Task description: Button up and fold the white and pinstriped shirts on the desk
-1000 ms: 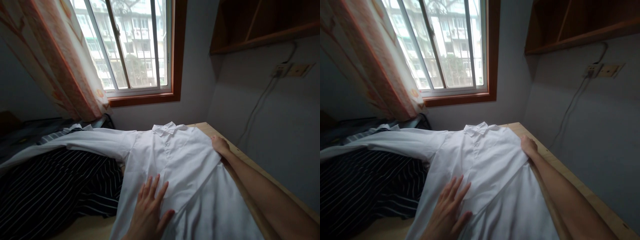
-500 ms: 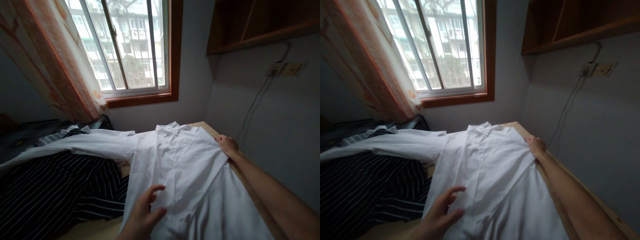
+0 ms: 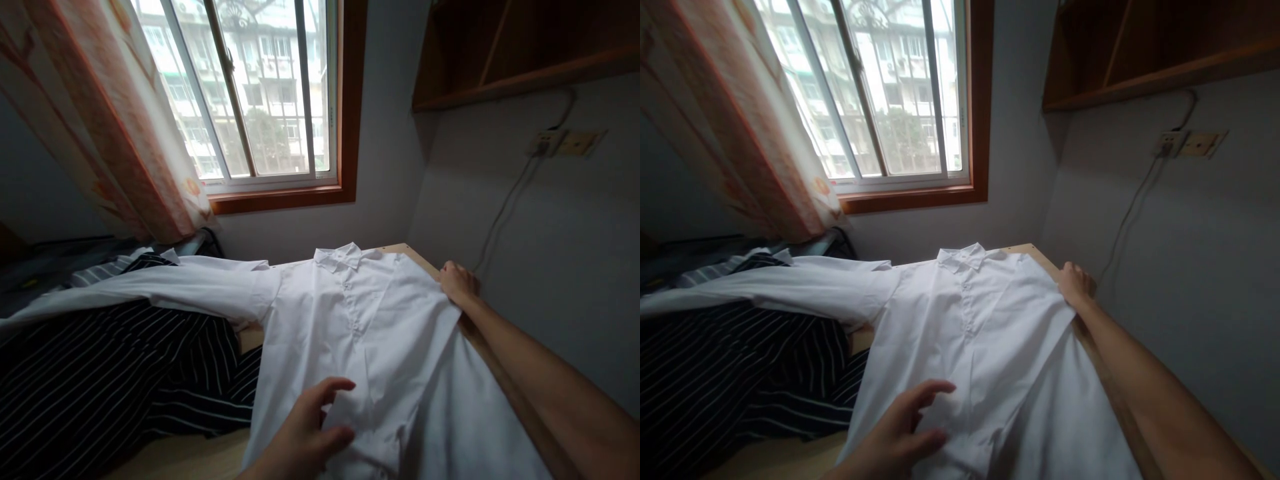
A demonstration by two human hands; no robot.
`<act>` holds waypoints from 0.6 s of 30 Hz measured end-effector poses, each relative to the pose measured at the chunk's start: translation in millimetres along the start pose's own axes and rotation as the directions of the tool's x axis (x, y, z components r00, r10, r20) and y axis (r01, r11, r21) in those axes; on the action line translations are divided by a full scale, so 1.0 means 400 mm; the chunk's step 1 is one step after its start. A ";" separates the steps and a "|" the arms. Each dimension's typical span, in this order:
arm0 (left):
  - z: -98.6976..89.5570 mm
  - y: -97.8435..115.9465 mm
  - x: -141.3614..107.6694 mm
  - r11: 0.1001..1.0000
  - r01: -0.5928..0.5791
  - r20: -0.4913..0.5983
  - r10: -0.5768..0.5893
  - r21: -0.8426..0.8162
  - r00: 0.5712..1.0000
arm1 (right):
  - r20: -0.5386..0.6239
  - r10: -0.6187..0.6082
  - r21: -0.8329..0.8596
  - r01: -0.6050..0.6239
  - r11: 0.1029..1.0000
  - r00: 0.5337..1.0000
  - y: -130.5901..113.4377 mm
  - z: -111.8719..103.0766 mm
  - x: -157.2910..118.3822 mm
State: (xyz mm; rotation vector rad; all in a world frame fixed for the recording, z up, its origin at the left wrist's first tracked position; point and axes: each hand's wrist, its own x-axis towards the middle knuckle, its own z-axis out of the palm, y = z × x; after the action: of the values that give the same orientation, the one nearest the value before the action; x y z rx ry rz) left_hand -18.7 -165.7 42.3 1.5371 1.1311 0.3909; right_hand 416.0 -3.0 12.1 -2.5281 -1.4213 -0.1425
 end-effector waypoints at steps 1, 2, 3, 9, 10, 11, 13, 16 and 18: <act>0.001 -0.002 0.002 0.999 -0.039 -0.004 0.039 -0.035 0.999 | -0.052 -0.034 0.011 0.035 0.999 0.998 -0.020 -0.001 -0.010; 0.002 -0.005 0.003 0.996 -0.078 -0.009 0.077 -0.054 0.997 | -0.099 -0.102 0.025 0.105 0.994 0.990 -0.043 0.001 -0.024; 0.003 -0.010 0.004 0.993 -0.109 -0.017 0.108 -0.055 0.994 | -0.128 -0.203 0.038 0.209 0.977 0.971 -0.068 0.005 -0.039; 0.021 -0.073 0.006 0.870 -0.309 -0.079 0.365 0.385 0.928 | 0.112 -0.615 0.073 0.611 0.788 0.780 -0.151 0.074 -0.134; 0.022 -0.086 0.007 0.782 -0.345 -0.074 0.443 0.519 0.893 | 0.136 -0.602 0.070 0.598 0.798 0.787 -0.151 0.084 -0.139; 0.022 -0.096 0.007 0.665 -0.382 -0.037 0.524 0.641 0.851 | 0.148 -0.588 0.067 0.585 0.808 0.795 -0.148 0.091 -0.139; 0.017 -0.111 0.010 0.392 -0.468 0.130 0.641 0.792 0.757 | 0.156 -0.577 0.067 0.574 0.816 0.802 -0.138 0.100 -0.128; 0.006 -0.114 0.014 0.130 -0.586 0.372 0.659 0.800 0.654 | 0.176 -0.552 0.068 0.549 0.833 0.815 -0.116 0.105 -0.094; -0.001 -0.106 0.015 0.107 -0.605 0.411 0.640 0.789 0.649 | 0.190 -0.505 0.059 0.504 0.862 0.842 -0.091 0.106 -0.066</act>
State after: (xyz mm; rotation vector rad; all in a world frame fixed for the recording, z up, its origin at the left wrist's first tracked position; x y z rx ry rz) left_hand -34.7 -164.5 2.8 3.0666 0.5657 0.3757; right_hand 369.9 4.1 -28.3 -2.1443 -2.1419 0.0310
